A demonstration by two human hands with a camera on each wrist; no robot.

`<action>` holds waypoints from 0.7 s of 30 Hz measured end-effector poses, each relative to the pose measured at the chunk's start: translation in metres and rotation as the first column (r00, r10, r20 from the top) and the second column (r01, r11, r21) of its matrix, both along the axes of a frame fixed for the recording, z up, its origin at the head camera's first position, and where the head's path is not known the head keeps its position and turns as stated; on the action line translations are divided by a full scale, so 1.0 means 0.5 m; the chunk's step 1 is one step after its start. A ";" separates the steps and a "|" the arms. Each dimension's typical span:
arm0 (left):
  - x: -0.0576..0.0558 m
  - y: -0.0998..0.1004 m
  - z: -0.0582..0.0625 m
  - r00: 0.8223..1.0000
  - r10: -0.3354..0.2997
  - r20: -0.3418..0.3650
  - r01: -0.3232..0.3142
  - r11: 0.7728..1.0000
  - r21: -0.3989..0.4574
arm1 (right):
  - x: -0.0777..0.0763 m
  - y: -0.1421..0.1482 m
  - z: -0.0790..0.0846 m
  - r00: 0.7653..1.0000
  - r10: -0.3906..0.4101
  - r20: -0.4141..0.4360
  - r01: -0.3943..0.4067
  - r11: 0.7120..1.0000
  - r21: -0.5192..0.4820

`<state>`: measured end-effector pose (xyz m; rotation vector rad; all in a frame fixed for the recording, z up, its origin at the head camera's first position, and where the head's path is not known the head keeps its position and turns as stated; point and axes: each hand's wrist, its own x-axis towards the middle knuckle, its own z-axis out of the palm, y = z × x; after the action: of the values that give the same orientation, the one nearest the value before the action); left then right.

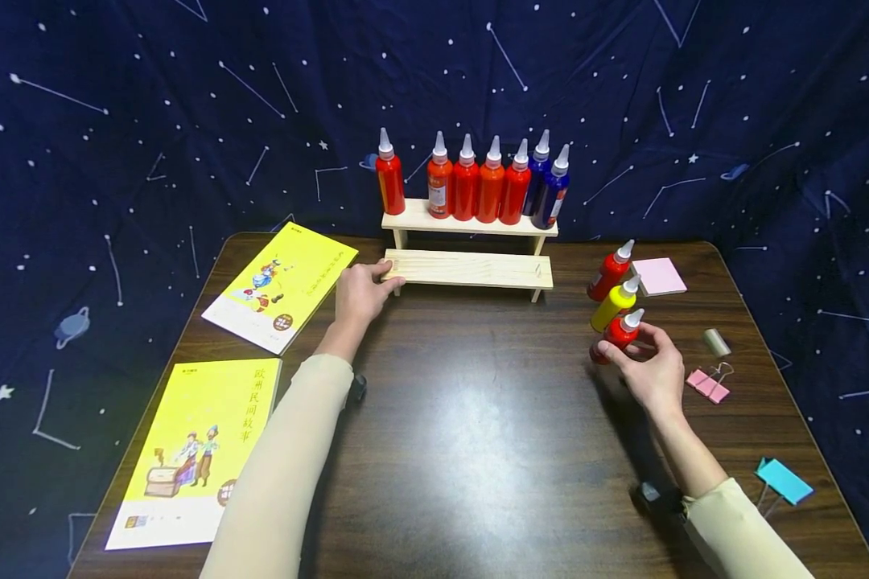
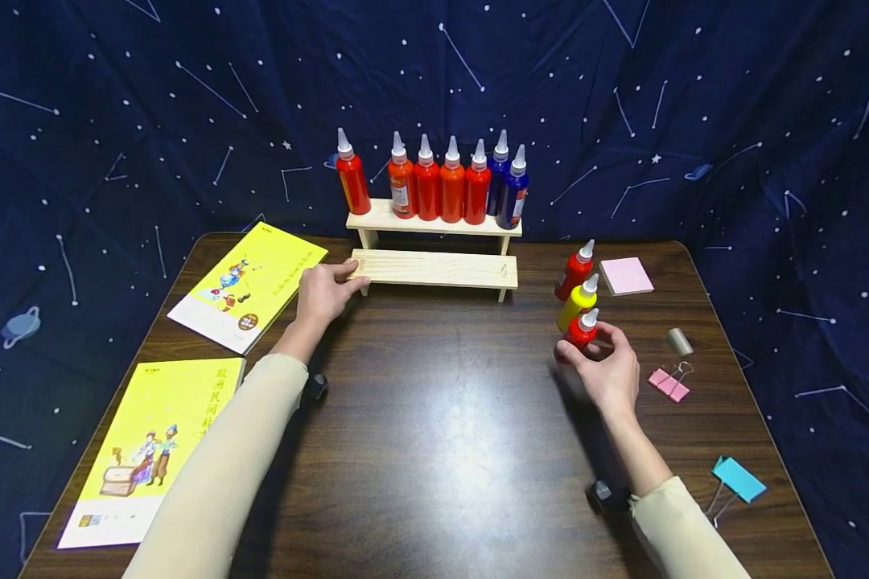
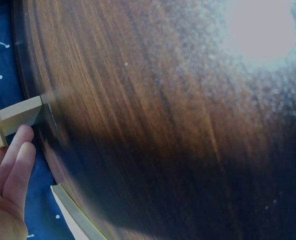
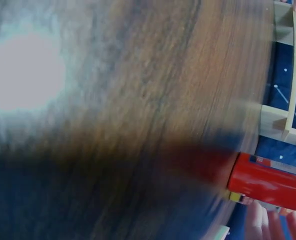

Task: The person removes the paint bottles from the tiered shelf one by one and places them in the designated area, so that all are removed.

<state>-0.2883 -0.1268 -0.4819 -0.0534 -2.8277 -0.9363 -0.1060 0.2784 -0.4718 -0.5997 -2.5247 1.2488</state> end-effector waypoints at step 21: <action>0.000 0.000 0.002 1.000 -0.007 0.004 0.007 1.000 -0.027 | -0.143 -0.134 0.156 0.846 0.208 -0.491 -0.088 0.963 0.256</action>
<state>-0.2880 -0.1269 -0.4811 -0.0647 -2.8458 -0.9008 -0.1776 0.2111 -0.3939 -0.0009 -2.2298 0.9796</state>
